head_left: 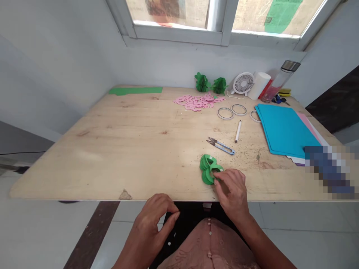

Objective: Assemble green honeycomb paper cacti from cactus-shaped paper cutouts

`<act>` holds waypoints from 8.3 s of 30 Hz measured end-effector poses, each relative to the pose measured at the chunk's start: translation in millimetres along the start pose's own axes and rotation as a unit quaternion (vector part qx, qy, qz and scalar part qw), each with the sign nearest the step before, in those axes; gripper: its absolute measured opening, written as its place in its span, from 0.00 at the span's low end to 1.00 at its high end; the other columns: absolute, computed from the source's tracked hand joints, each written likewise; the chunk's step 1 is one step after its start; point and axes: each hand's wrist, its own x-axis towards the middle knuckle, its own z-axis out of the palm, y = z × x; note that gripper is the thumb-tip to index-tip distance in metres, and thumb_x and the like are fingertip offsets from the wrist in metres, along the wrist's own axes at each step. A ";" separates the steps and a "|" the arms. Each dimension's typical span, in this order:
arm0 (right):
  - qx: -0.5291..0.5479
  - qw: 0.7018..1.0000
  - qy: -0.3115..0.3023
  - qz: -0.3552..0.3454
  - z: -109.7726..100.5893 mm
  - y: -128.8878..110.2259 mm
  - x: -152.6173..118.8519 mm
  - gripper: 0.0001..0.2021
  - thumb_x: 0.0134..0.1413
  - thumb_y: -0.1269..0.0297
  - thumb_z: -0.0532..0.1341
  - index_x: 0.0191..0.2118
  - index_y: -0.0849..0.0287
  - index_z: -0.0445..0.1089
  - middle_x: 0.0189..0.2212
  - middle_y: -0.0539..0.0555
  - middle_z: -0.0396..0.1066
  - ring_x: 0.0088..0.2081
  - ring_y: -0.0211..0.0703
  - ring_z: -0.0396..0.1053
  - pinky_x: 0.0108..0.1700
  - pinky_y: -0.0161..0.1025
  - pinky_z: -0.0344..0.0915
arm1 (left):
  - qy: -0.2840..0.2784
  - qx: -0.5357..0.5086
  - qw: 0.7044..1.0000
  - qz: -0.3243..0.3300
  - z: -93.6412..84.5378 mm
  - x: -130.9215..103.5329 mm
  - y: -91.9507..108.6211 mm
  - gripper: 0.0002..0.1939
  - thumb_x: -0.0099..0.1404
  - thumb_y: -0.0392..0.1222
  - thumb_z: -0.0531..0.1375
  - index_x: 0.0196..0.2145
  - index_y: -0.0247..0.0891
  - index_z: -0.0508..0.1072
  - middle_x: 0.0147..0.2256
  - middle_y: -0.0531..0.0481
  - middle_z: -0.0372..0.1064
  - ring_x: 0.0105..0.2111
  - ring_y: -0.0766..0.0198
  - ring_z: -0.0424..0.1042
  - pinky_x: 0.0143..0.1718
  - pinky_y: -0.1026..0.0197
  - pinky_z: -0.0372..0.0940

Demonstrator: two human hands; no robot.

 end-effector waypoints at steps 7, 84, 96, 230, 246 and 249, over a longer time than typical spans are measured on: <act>-0.074 0.992 -0.067 -0.076 -2.1 -4.7 -4.3 0.13 0.55 0.70 0.58 0.46 0.55 0.70 0.38 0.55 0.72 0.41 0.49 0.65 0.45 0.50 0.57 | 0.001 -0.050 0.999 0.005 9.9 15.9 9.8 0.07 0.65 0.36 0.53 0.30 0.40 0.67 0.29 0.51 0.68 0.33 0.63 0.67 0.35 0.60 0.64; 0.133 0.961 -0.180 0.164 10.7 5.7 49.4 0.10 0.55 0.65 0.55 0.26 0.57 0.70 0.24 0.51 0.72 0.29 0.40 0.67 0.35 0.38 0.60 | 0.061 0.054 0.995 0.061 46.8 73.4 -12.6 0.11 0.66 0.34 0.51 0.42 0.38 0.71 0.34 0.47 0.69 0.35 0.59 0.66 0.38 0.55 0.63; 0.160 0.956 -0.159 0.190 12.5 6.5 46.3 0.09 0.54 0.64 0.56 0.27 0.57 0.71 0.26 0.52 0.73 0.31 0.41 0.68 0.35 0.38 0.62 | 0.078 0.019 0.997 0.002 52.2 95.1 -3.6 0.08 0.64 0.37 0.55 0.30 0.39 0.72 0.30 0.49 0.68 0.35 0.60 0.66 0.37 0.56 0.62; 0.128 0.971 -0.146 0.136 17.9 -0.9 46.1 0.07 0.52 0.66 0.57 0.30 0.55 0.73 0.28 0.52 0.75 0.32 0.43 0.70 0.40 0.42 0.63 | 0.047 -0.063 0.988 -0.132 50.2 103.1 2.0 0.05 0.58 0.33 0.60 0.28 0.41 0.74 0.27 0.52 0.70 0.34 0.60 0.67 0.40 0.55 0.62; 0.135 0.968 -0.147 0.154 19.1 -1.3 46.2 0.07 0.52 0.66 0.57 0.30 0.55 0.73 0.29 0.52 0.76 0.33 0.44 0.71 0.41 0.44 0.64 | 0.045 -0.054 0.988 -0.141 50.6 105.4 6.0 0.06 0.55 0.31 0.60 0.24 0.40 0.71 0.26 0.53 0.70 0.34 0.60 0.67 0.38 0.56 0.61; 0.135 0.967 -0.144 0.158 19.1 -1.3 45.9 0.07 0.52 0.66 0.57 0.30 0.55 0.73 0.29 0.52 0.76 0.34 0.44 0.71 0.42 0.44 0.64 | 0.047 -0.027 0.989 -0.141 53.3 103.7 8.1 0.07 0.55 0.30 0.60 0.23 0.40 0.70 0.26 0.53 0.70 0.33 0.60 0.67 0.39 0.55 0.60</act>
